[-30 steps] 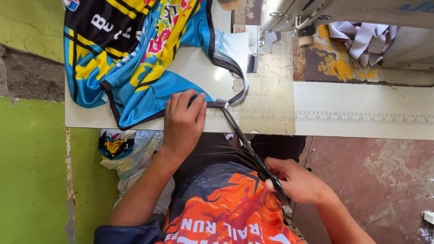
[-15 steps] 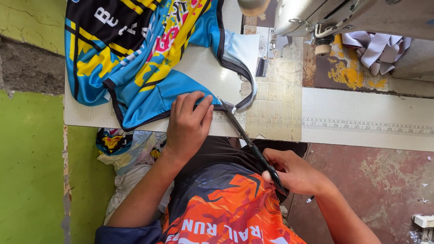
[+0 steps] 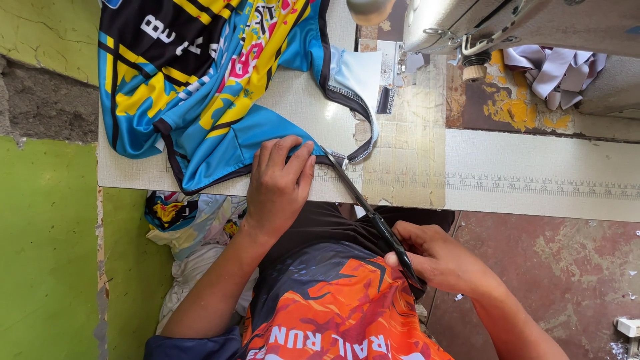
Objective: Trimming excess material from a colorful jersey using scissors and aligning a red fabric strip on the sewing machine table.
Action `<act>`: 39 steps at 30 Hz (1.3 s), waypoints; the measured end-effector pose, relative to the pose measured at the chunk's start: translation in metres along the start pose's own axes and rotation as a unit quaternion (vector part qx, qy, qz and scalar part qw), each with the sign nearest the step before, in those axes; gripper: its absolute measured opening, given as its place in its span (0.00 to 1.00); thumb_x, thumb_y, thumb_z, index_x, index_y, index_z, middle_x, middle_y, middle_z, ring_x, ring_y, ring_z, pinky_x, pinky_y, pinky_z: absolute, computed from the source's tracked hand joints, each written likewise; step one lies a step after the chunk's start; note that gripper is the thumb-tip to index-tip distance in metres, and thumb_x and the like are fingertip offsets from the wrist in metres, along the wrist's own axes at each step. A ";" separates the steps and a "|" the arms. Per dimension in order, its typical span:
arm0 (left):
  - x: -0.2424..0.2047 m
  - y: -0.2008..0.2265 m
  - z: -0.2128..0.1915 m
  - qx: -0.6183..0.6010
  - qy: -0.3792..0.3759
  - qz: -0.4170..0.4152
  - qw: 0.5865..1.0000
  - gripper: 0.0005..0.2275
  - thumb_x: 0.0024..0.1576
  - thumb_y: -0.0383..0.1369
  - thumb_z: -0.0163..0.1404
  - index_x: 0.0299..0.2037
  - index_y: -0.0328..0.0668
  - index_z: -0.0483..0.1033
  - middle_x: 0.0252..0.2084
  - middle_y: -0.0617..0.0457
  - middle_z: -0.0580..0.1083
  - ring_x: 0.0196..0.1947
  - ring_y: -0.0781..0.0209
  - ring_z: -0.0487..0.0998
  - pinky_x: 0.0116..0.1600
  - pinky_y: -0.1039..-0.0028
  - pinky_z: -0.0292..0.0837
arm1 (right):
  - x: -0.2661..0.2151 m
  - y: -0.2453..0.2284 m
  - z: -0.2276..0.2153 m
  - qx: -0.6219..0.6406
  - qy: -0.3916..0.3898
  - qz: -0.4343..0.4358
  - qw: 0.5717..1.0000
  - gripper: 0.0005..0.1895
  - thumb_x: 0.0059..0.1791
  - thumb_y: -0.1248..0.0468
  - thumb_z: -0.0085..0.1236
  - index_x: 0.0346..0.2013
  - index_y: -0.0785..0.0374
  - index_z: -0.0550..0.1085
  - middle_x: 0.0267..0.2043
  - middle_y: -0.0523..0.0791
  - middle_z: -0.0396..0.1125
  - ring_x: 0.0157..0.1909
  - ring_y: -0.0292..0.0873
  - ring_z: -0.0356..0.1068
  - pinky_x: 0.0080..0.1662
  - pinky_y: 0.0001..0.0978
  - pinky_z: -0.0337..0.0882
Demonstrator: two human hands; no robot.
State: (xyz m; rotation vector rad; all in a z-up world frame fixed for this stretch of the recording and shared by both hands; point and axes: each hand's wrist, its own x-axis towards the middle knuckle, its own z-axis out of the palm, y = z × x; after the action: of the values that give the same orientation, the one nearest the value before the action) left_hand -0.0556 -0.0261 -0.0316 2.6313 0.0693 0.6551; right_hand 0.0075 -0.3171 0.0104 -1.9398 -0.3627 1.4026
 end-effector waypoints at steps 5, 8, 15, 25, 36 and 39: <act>0.000 0.001 -0.002 -0.007 -0.002 0.000 1.000 0.09 0.62 0.26 0.57 0.51 0.35 0.79 0.48 0.44 0.73 0.48 0.46 0.72 0.51 0.58 0.71 | 0.001 0.011 0.002 0.033 0.017 -0.012 0.999 0.23 0.47 0.46 0.63 0.25 0.59 0.66 0.25 0.37 0.55 0.29 0.33 0.52 0.29 0.30 0.51; -0.001 0.008 -0.020 -0.017 -0.023 0.001 1.000 0.06 0.60 0.27 0.57 0.46 0.38 0.79 0.44 0.46 0.73 0.45 0.46 0.72 0.48 0.58 0.67 | -0.012 -0.001 0.002 0.108 0.011 0.011 0.994 0.19 0.43 0.52 0.68 0.24 0.63 0.71 0.22 0.42 0.65 0.25 0.35 0.63 0.24 0.30 0.61; 0.083 0.001 -0.022 -0.062 -0.063 0.183 0.979 0.14 0.58 0.19 0.52 0.53 0.37 0.75 0.48 0.45 0.74 0.46 0.43 0.71 0.45 0.56 0.66 | -0.021 0.011 0.009 0.030 0.055 -0.003 0.998 0.28 0.43 0.37 0.60 0.22 0.57 0.63 0.24 0.36 0.55 0.29 0.33 0.52 0.31 0.31 0.51; 0.102 0.024 0.034 -0.140 -0.270 0.188 0.934 0.05 0.56 0.24 0.50 0.40 0.41 0.77 0.35 0.48 0.79 0.35 0.41 0.78 0.36 0.51 0.69 | -0.097 0.108 0.005 0.195 0.169 0.097 0.961 0.13 0.48 0.64 0.66 0.26 0.67 0.71 0.19 0.48 0.63 0.18 0.44 0.70 0.23 0.36 0.68; 0.082 0.048 0.021 -0.203 -0.309 0.000 0.929 0.09 0.65 0.32 0.50 0.34 0.37 0.76 0.30 0.47 0.73 0.28 0.51 0.73 0.32 0.60 0.64 | -0.076 0.113 0.037 0.271 0.188 -0.103 0.938 0.31 0.41 0.40 0.63 0.33 0.67 0.73 0.24 0.46 0.67 0.17 0.41 0.73 0.17 0.27 0.64; 0.078 0.064 0.013 -0.197 -0.356 -0.100 0.908 0.20 0.67 0.39 0.46 0.21 0.42 0.62 0.18 0.52 0.64 0.20 0.57 0.62 0.30 0.60 0.52 | -0.072 0.081 0.043 0.280 0.173 -0.132 0.935 0.39 0.37 0.31 0.62 0.31 0.67 0.72 0.24 0.44 0.64 0.17 0.37 0.66 0.16 0.27 0.66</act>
State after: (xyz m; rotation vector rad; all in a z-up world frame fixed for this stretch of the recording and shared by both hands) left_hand 0.0160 -0.0773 0.0187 2.2646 -0.0118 -0.3504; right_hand -0.0721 -0.4016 -0.0004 -1.5485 -0.0401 0.8460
